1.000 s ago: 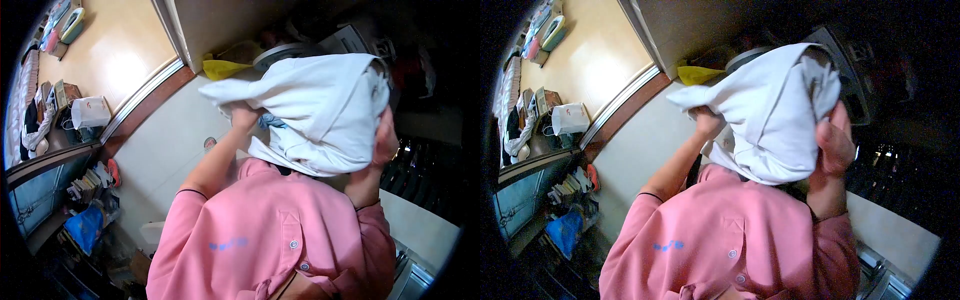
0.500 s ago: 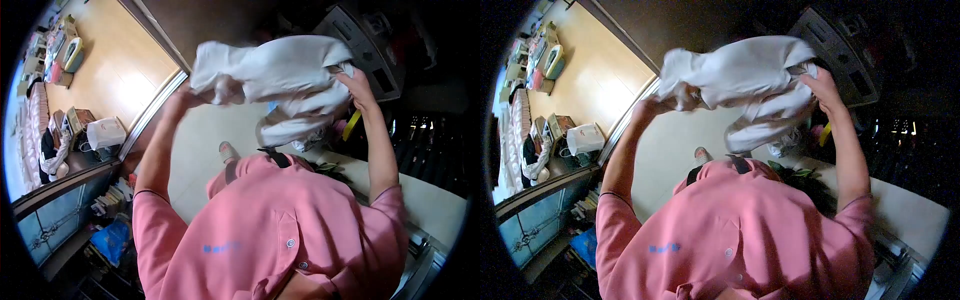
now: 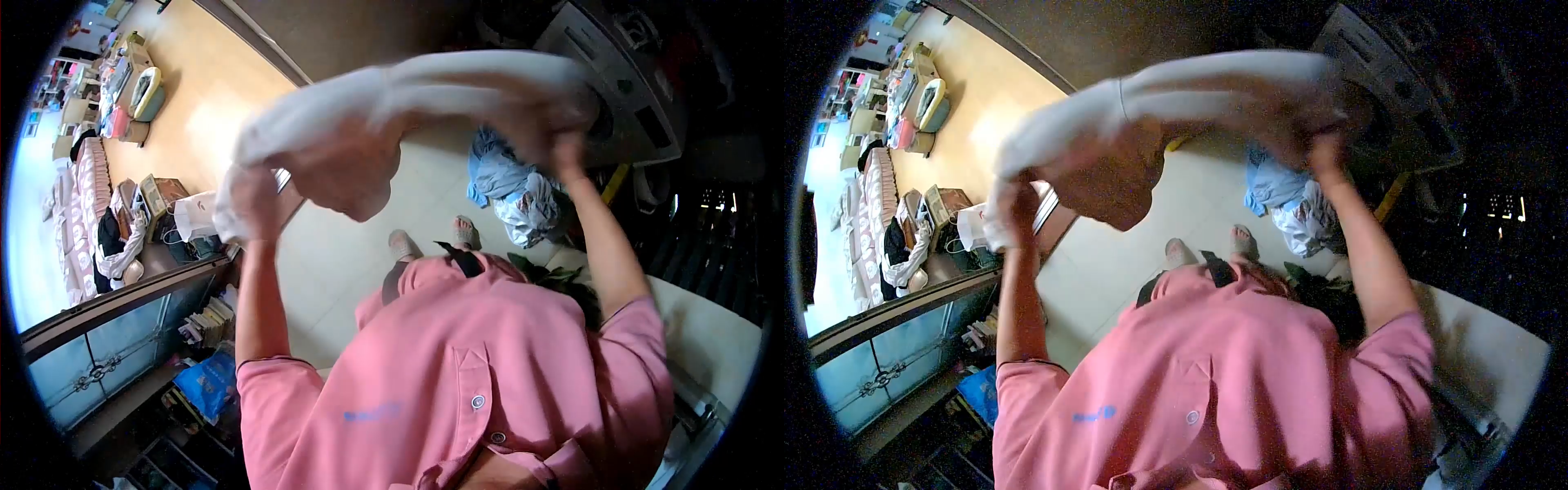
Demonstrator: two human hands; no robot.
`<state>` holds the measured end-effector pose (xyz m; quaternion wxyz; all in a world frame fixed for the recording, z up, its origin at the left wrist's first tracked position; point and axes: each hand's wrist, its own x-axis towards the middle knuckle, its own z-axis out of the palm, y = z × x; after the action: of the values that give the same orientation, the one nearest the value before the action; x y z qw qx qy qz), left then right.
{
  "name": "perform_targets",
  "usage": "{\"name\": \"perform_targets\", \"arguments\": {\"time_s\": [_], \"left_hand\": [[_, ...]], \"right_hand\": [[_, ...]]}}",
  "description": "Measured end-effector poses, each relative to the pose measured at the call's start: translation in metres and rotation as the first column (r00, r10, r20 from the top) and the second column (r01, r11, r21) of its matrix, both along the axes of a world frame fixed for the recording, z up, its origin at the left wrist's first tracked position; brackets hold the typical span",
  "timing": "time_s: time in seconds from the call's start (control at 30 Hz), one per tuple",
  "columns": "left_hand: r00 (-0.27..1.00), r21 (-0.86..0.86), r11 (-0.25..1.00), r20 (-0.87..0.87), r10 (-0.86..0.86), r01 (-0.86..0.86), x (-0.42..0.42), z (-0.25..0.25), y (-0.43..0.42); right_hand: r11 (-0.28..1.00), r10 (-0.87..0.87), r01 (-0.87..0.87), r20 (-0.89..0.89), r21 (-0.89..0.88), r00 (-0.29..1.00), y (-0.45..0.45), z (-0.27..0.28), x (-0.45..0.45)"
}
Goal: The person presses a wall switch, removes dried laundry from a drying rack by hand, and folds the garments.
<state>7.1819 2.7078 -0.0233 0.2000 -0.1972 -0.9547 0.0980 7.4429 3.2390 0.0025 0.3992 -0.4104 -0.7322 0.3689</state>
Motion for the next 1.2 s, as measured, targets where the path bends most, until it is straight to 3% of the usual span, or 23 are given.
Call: {"name": "perform_targets", "arguments": {"time_s": [0.07, 0.17, 0.23, 0.27, 0.33, 0.4, 0.5, 0.53, 0.57, 0.6, 0.63, 0.7, 0.73, 0.77, 0.8, 0.83, 0.87, 0.9, 0.93, 0.97, 1.0, 1.13, 1.2], "left_hand": [[0.772, 0.445, 0.876, 0.484, -0.411, 0.188, 0.070, 0.012, 0.000], [0.645, 0.654, 0.651, 0.695, -0.318, -0.385, 0.014, -0.066, -0.069], [0.633, 0.458, 0.888, 0.699, -0.333, -0.038, 0.016, -0.021, -0.059], [0.810, 0.052, 0.938, 0.490, -0.323, 0.343, 0.021, 0.042, -0.019], [0.752, 0.417, 0.834, 0.399, -0.525, 0.361, -0.022, 0.023, -0.038], [0.719, 0.460, 0.821, 0.436, -0.541, 0.339, -0.004, 0.085, -0.011], [0.649, 0.297, 0.763, 0.404, -0.645, 0.573, 0.019, 0.138, 0.035], [0.560, 0.279, 0.658, 0.359, -0.747, 0.699, 0.026, 0.151, 0.056], [0.457, 0.283, 0.521, 0.264, -0.849, 0.805, 0.034, 0.157, 0.079], [0.437, 0.324, 0.495, 0.238, -0.867, 0.806, 0.048, 0.167, 0.103], [0.370, 0.305, 0.392, 0.130, -0.920, 0.868, 0.056, 0.172, 0.126], [0.429, 0.310, 0.360, -0.194, -0.882, 0.880, 0.047, 0.173, 0.150], [0.443, 0.335, 0.329, -0.361, -0.820, 0.883, 0.035, 0.168, 0.157], [0.640, 0.703, 0.266, -0.339, -0.689, 0.659, 0.042, 0.161, 0.158], [0.725, 0.818, 0.158, -0.379, -0.575, 0.553, 0.055, 0.160, 0.155], [0.741, 0.818, 0.184, -0.366, -0.563, 0.545, 0.062, 0.151, 0.146], [0.754, 0.817, 0.210, -0.354, -0.553, 0.538, 0.068, 0.135, 0.134], [0.773, 0.826, 0.260, -0.289, -0.565, 0.500, 0.074, 0.112, 0.121], [0.788, 0.831, 0.309, -0.226, -0.573, 0.463, 0.081, 0.085, 0.110], [0.824, 0.905, 0.299, -0.092, -0.559, 0.304, 0.092, 0.060, 0.105], [0.835, 0.948, 0.291, 0.054, -0.547, 0.130, 0.104, 0.038, 0.101], [0.436, 0.793, 0.470, 0.607, -0.665, -0.388, 0.140, -0.014, 0.102], [0.425, 0.778, 0.498, 0.627, -0.653, -0.383, 0.145, -0.020, 0.112]], "right_hand": [[0.947, 0.318, -0.295, 0.235, -0.131, 0.918, -0.026, -0.037, 0.042], [0.789, 0.588, -0.569, 0.558, -0.233, 0.586, 0.021, -0.091, 0.041], [0.770, 0.589, -0.618, 0.554, -0.161, 0.589, -0.008, -0.027, 0.003], [0.792, 0.524, -0.607, 0.591, -0.073, 0.613, -0.014, -0.010, -0.010], [0.787, 0.410, -0.611, 0.666, 0.087, 0.623, -0.029, 0.036, -0.030], [0.719, 0.323, -0.666, 0.751, 0.201, 0.576, -0.043, 0.071, -0.035], [0.440, 0.670, -0.886, 0.603, 0.147, 0.432, -0.072, 0.079, -0.052], [0.374, 0.732, -0.916, 0.559, 0.147, 0.389, -0.119, 0.098, -0.058], [0.322, 0.850, -0.945, 0.423, 0.055, 0.314, -0.157, 0.097, -0.065], [0.278, 0.895, -0.959, 0.379, -0.055, 0.238, -0.197, 0.089, -0.070], [0.228, 0.912, -0.895, 0.407, -0.384, 0.058, -0.238, 0.101, -0.075], [0.146, 0.967, -0.716, 0.250, -0.683, -0.041, -0.261, 0.086, -0.075], [0.134, 0.988, -0.802, 0.140, -0.581, 0.064, -0.261, 0.065, -0.077], [0.130, 0.991, -0.878, 0.023, -0.461, 0.134, -0.262, 0.044, -0.080], [0.211, 0.954, -0.738, 0.300, -0.641, 0.012, -0.238, 0.062, -0.085], [0.187, 0.962, -0.728, -0.027, -0.659, 0.271, -0.214, 0.071, -0.073], [0.266, 0.659, -0.594, -0.307, -0.759, 0.687, -0.214, 0.102, -0.071], [0.185, 0.511, -0.666, -0.508, -0.722, 0.693, -0.171, 0.088, -0.068], [-0.206, 0.285, -0.827, -0.840, -0.524, 0.461, -0.121, 0.055, -0.056], [-0.249, 0.185, -0.849, -0.883, -0.466, 0.431, -0.098, 0.043, -0.044], [-0.149, 0.177, -0.820, -0.830, -0.553, 0.528, -0.100, 0.041, -0.035], [0.071, 0.142, -0.655, -0.643, -0.752, 0.753, -0.136, 0.025, -0.010], [0.094, 0.121, -0.632, -0.621, -0.770, 0.775, -0.144, 0.025, -0.006]]}}
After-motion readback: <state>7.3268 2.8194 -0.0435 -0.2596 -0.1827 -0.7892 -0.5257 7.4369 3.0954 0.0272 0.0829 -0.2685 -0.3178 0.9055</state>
